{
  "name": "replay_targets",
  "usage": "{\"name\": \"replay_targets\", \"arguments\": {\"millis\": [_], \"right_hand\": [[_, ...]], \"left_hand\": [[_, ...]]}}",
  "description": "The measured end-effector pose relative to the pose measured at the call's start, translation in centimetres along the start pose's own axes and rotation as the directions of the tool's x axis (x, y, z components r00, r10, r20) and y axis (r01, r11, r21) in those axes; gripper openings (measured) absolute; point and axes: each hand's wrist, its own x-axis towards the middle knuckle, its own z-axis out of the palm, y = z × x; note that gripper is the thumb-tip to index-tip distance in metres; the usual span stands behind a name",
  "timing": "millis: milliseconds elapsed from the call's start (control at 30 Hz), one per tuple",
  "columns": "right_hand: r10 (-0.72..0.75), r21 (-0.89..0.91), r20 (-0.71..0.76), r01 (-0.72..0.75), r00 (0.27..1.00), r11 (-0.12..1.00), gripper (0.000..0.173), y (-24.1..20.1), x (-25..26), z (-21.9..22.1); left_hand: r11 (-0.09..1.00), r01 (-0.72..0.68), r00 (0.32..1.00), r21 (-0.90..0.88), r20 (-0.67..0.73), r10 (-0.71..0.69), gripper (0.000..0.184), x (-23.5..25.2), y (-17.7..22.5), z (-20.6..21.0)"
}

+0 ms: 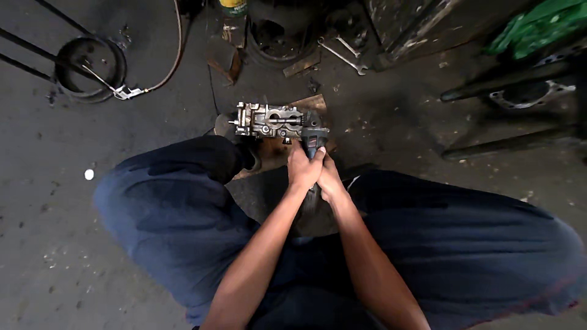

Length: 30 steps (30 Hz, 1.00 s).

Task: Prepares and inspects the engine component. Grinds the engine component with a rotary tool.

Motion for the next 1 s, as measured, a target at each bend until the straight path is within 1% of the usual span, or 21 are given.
{"name": "replay_targets", "arguments": {"millis": [133, 233, 300, 433, 600, 667, 733, 833, 1000], "right_hand": [[-0.028, 0.059, -0.030, 0.030, 0.999, 0.998, 0.041, 1.0, 0.1, 1.1], [-0.005, 0.037, -0.003, 0.005, 1.000, 0.999, 0.040, 0.6, 0.1, 1.2], [-0.011, 0.057, -0.048, 0.013, 0.999, 0.998, 0.036, 0.6, 0.0, 1.7], [-0.040, 0.115, -0.127, 0.055, 0.991, 0.992, 0.040, 0.9, -0.4, 2.0], [-0.023, 0.089, -0.069, 0.029, 0.997, 0.996, 0.041, 1.1, 0.1, 1.6], [-0.021, 0.083, -0.079, 0.027, 0.997, 0.996, 0.038, 1.0, 0.0, 1.6], [-0.027, 0.063, -0.086, 0.033, 0.996, 0.997, 0.039, 1.0, -0.1, 1.2], [-0.023, 0.000, -0.058, 0.023, 0.998, 1.000, 0.037, 0.7, -0.2, 0.5], [-0.012, -0.040, -0.022, 0.011, 1.000, 0.999, 0.041, 0.9, -1.2, 0.2]], "left_hand": [[0.997, -0.025, 1.000, 0.070, 0.011, 0.024, 0.052, 0.6, -0.5, -0.6], [0.999, -0.004, 1.000, 0.044, -0.016, 0.005, 0.053, 0.4, -0.4, -0.7], [0.998, -0.011, 1.000, 0.054, 0.003, 0.011, 0.054, 0.6, -0.6, -0.9], [0.995, -0.063, 0.995, 0.077, 0.078, 0.057, 0.054, 0.8, -0.8, -0.9], [0.995, -0.058, 0.997, 0.086, 0.046, 0.054, 0.052, 0.8, -0.5, -0.9], [0.995, -0.064, 0.997, 0.075, 0.040, 0.061, 0.052, 0.8, -0.7, -0.8], [0.996, -0.063, 0.997, 0.063, 0.046, 0.060, 0.053, 0.5, -0.6, -0.5], [0.999, -0.041, 0.999, 0.010, 0.012, 0.041, 0.054, -0.1, -0.4, -0.1], [0.998, -0.002, 1.000, -0.067, -0.016, 0.001, 0.056, -1.2, -1.2, 0.0]]}}
